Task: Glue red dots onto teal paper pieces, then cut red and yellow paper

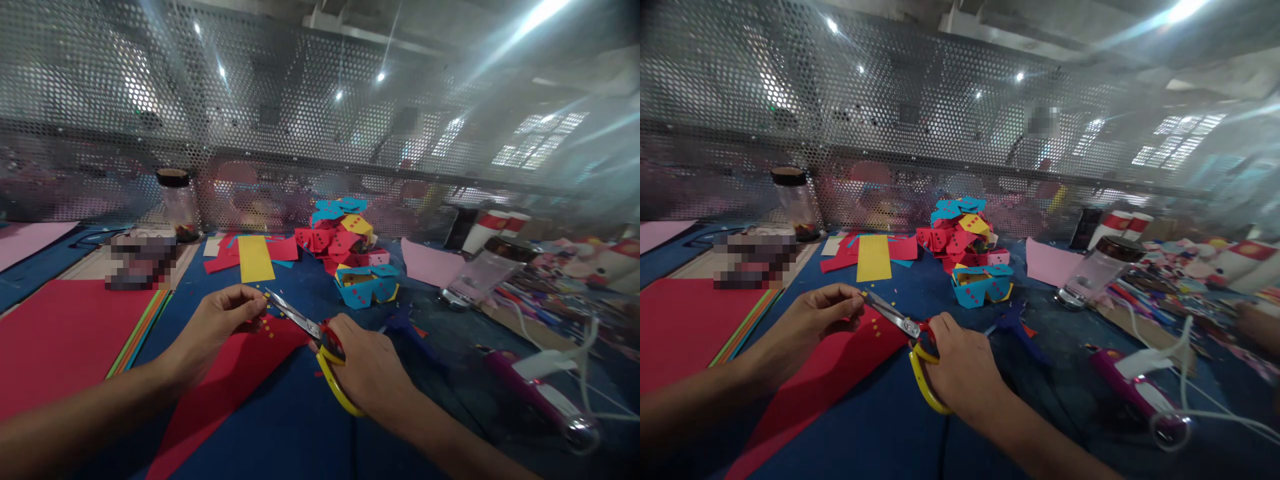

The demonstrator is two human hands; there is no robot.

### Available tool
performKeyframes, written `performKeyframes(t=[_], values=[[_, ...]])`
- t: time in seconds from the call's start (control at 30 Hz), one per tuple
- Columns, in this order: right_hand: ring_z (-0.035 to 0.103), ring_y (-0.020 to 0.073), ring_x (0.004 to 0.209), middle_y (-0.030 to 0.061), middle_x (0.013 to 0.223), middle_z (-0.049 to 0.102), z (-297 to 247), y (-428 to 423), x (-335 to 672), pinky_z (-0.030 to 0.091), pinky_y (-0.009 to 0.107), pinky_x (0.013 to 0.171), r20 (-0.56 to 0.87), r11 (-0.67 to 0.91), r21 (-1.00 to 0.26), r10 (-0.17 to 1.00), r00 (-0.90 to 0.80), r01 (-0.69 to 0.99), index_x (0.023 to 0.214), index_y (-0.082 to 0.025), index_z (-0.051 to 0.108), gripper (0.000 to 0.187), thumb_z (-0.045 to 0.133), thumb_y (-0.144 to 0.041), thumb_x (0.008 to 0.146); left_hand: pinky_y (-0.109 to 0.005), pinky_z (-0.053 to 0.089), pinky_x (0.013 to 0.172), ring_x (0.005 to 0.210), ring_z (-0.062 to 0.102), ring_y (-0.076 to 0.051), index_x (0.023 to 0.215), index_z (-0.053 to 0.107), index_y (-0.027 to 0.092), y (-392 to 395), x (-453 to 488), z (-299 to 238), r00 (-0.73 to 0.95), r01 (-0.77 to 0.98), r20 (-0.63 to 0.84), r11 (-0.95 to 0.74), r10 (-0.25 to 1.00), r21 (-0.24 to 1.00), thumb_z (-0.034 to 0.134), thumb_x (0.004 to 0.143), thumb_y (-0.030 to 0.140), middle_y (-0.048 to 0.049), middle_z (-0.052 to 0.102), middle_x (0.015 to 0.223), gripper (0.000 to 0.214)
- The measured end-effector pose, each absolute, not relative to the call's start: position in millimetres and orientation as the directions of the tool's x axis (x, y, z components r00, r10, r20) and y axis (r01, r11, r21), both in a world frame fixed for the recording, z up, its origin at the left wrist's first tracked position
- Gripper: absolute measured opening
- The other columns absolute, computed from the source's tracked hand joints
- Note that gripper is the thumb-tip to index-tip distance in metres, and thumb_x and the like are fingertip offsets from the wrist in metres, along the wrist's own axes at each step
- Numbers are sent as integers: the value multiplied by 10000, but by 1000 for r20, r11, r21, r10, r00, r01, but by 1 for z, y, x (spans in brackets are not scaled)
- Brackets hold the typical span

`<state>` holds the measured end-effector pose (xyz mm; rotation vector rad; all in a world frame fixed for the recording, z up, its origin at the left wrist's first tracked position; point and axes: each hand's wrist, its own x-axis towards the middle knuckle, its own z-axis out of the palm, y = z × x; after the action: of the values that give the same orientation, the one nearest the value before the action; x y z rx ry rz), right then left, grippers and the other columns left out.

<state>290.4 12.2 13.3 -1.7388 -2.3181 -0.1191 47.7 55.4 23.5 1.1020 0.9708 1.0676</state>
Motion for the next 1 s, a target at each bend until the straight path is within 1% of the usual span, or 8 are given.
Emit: performKeyframes(t=[0.2, 0.37, 0.47, 0.6, 0.73, 0.9, 1.0], values=[[547, 141, 547, -13, 711, 596, 10, 12, 290, 184, 277, 528, 240, 297, -67, 932, -274, 953, 808, -209, 511, 158, 602, -316, 881, -275, 505, 690, 659, 593, -128, 802, 734, 181, 57, 47, 22, 226, -176, -45, 86, 973, 981, 804, 757, 360, -8, 671, 754, 197], [552, 146, 558, -15, 704, 602, 10, 11, 290, 175, 276, 533, 219, 295, -79, 937, -272, 952, 806, -206, 520, 164, 634, -310, 861, -268, 495, 683, 653, 590, -124, 814, 748, 171, 57, 48, 23, 223, -138, -78, 110, 972, 984, 806, 737, 370, -15, 675, 746, 222], [569, 154, 579, -11, 724, 618, 12, 10, 290, 174, 279, 543, 201, 292, -80, 941, -272, 953, 818, -203, 534, 153, 645, -303, 852, -262, 487, 663, 638, 587, -123, 791, 742, 169, 56, 49, 24, 216, -137, -79, 110, 973, 984, 812, 716, 360, -11, 669, 720, 217], [571, 154, 579, -20, 692, 608, 14, 10, 289, 176, 280, 534, 181, 289, -92, 946, -269, 953, 810, -207, 542, 156, 659, -305, 841, -263, 476, 621, 605, 569, -128, 763, 725, 169, 57, 50, 23, 219, -145, -57, 90, 974, 985, 806, 710, 350, -4, 648, 657, 205], [568, 146, 572, -25, 671, 598, 14, 10, 289, 179, 275, 529, 182, 294, -75, 944, -277, 953, 789, -208, 532, 165, 655, -308, 837, -265, 475, 607, 593, 565, -127, 761, 714, 167, 57, 50, 22, 218, -138, -51, 82, 975, 987, 804, 698, 349, -2, 640, 653, 213], [565, 149, 574, -21, 653, 599, 13, 10, 290, 171, 274, 527, 174, 297, -86, 944, -280, 951, 790, -204, 540, 158, 651, -303, 843, -256, 478, 609, 594, 563, -121, 773, 710, 175, 57, 49, 20, 229, -142, -36, 70, 973, 987, 785, 727, 336, 7, 629, 646, 184], [555, 146, 571, -20, 655, 606, 13, 10, 291, 170, 269, 526, 156, 296, -98, 948, -279, 950, 792, -200, 547, 151, 669, -284, 823, -254, 482, 624, 610, 570, -121, 780, 708, 174, 57, 49, 21, 239, -135, -38, 72, 970, 988, 781, 740, 342, 3, 636, 660, 187]])
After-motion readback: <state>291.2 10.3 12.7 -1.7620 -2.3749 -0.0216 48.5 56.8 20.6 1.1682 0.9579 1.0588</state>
